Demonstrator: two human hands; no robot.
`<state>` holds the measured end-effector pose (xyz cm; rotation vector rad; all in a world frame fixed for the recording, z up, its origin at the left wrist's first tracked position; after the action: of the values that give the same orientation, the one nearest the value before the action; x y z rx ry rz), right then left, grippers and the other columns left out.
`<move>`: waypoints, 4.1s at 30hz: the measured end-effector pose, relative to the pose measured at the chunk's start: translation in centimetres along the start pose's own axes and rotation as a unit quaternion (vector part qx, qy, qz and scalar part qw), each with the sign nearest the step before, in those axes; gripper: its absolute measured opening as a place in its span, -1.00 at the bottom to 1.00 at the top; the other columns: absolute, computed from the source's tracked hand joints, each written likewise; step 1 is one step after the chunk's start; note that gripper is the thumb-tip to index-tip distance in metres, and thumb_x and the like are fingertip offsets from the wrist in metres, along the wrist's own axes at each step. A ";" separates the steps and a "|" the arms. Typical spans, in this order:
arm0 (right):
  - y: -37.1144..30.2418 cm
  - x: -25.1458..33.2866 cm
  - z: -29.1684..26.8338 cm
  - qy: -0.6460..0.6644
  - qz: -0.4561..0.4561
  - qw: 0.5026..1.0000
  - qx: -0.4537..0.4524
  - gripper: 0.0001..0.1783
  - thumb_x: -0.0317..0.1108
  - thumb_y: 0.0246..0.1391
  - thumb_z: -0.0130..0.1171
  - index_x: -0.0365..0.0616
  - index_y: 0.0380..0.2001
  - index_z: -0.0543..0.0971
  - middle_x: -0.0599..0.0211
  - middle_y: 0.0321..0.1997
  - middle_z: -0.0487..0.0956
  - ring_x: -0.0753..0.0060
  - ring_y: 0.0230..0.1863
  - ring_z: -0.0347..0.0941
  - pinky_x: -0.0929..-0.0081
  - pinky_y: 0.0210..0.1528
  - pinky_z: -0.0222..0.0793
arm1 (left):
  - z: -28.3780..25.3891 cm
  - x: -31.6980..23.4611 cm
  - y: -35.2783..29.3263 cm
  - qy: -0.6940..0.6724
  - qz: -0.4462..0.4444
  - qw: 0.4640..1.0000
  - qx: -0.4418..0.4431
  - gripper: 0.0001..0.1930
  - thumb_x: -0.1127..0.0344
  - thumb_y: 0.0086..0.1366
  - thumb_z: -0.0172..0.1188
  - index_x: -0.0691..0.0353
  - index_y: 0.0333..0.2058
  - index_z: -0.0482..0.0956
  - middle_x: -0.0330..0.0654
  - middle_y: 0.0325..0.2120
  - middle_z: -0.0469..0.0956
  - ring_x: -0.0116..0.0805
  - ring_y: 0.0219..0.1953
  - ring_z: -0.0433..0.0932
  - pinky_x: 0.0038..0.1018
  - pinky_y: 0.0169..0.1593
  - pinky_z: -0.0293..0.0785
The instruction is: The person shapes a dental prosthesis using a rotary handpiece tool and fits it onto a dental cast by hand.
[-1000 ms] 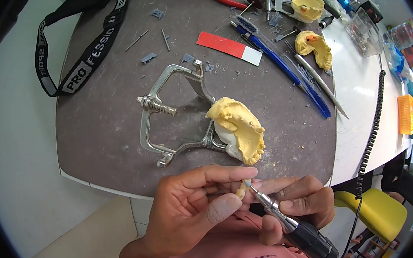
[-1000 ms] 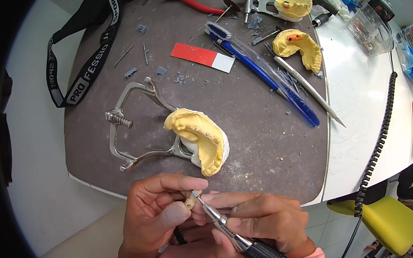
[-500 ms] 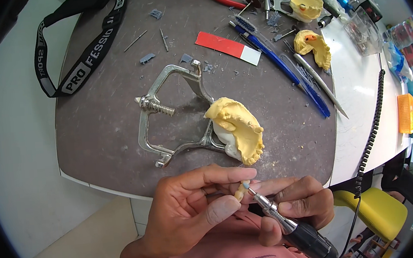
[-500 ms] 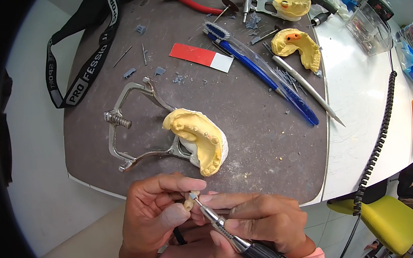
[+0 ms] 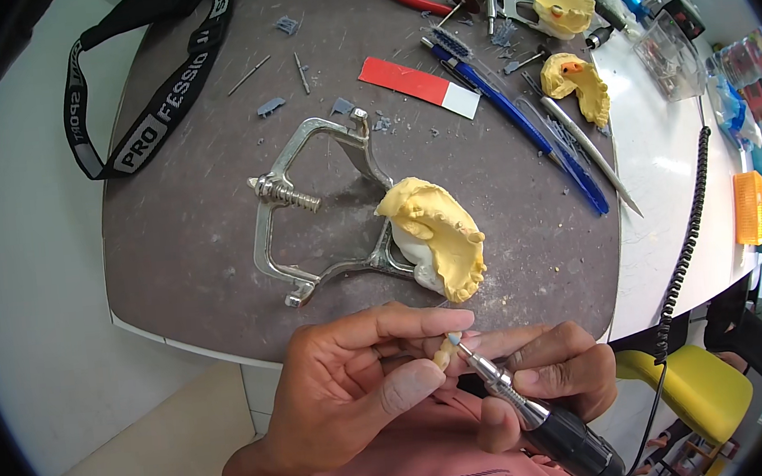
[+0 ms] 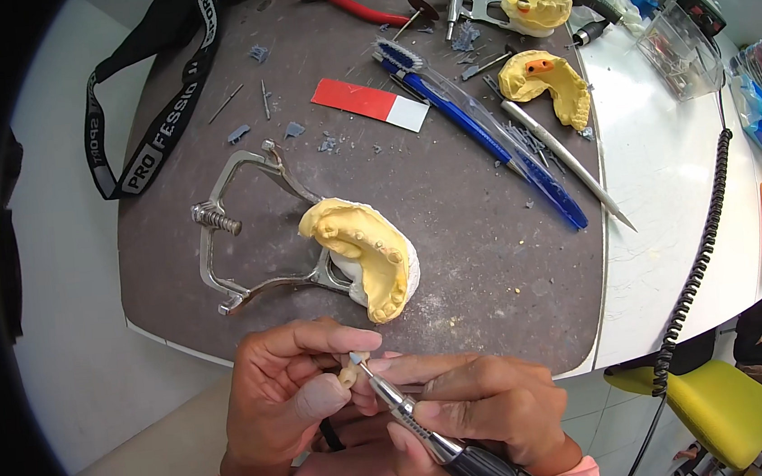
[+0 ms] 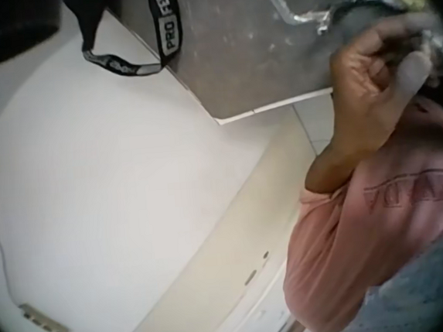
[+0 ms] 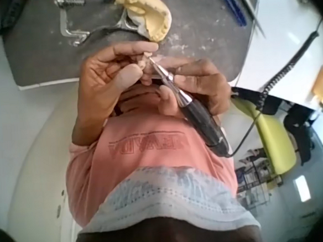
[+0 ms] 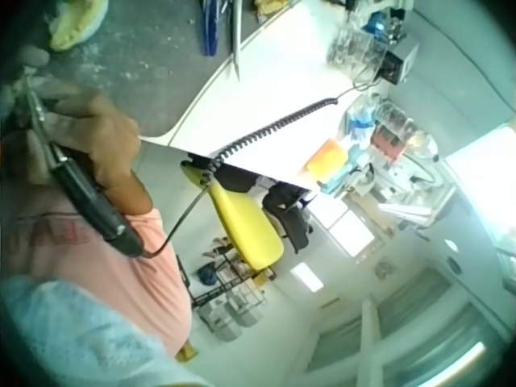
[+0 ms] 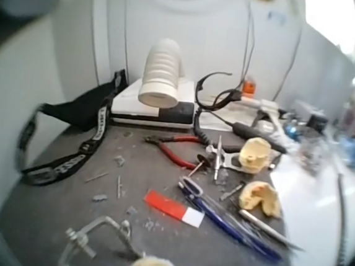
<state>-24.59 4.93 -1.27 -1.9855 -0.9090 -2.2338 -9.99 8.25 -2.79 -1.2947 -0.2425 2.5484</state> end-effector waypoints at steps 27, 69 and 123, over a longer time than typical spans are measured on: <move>0.0 -0.2 0.0 0.074 0.055 0.993 -0.073 -0.73 -0.52 -0.14 0.35 -0.25 -0.39 0.43 0.19 -0.52 0.49 -0.06 -0.22 0.58 0.18 -0.27 0.61 | -0.1 0.0 -0.1 -0.007 -0.013 1.000 -0.008 -0.64 0.51 0.29 0.05 0.52 0.04 0.35 -0.08 -0.24 0.51 -0.45 -0.17 0.52 -0.54 -0.04 0.49; -0.4 -0.2 -0.1 0.042 0.036 0.996 -0.063 -0.71 -0.55 -0.20 0.36 -0.28 -0.39 0.46 0.13 -0.49 0.52 -0.07 -0.18 0.57 0.21 -0.22 0.60 | -0.1 0.0 -0.2 -0.005 -0.008 1.000 -0.008 -0.65 0.51 0.30 0.03 0.53 0.03 0.35 -0.07 -0.25 0.52 -0.43 -0.16 0.54 -0.53 -0.02 0.49; -0.4 -0.1 -0.2 0.026 0.008 0.998 -0.065 -0.69 -0.60 -0.22 0.37 -0.27 -0.40 0.43 0.17 -0.49 0.49 -0.10 -0.22 0.57 0.21 -0.22 0.61 | 0.1 0.0 -0.1 -0.016 -0.008 1.000 0.002 -0.66 0.53 0.29 0.02 0.53 0.03 0.35 -0.03 -0.19 0.53 -0.41 -0.11 0.53 -0.53 -0.02 0.49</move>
<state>-24.88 5.20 -1.52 -1.9664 -0.7595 -2.3804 -10.04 8.36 -2.71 -1.2469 -0.2525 2.5562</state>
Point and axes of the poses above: each hand's wrist, its own y-axis towards the middle knuckle, its own z-axis out of the palm, x = y × z, the point moved 5 cm from there along y, towards the middle knuckle
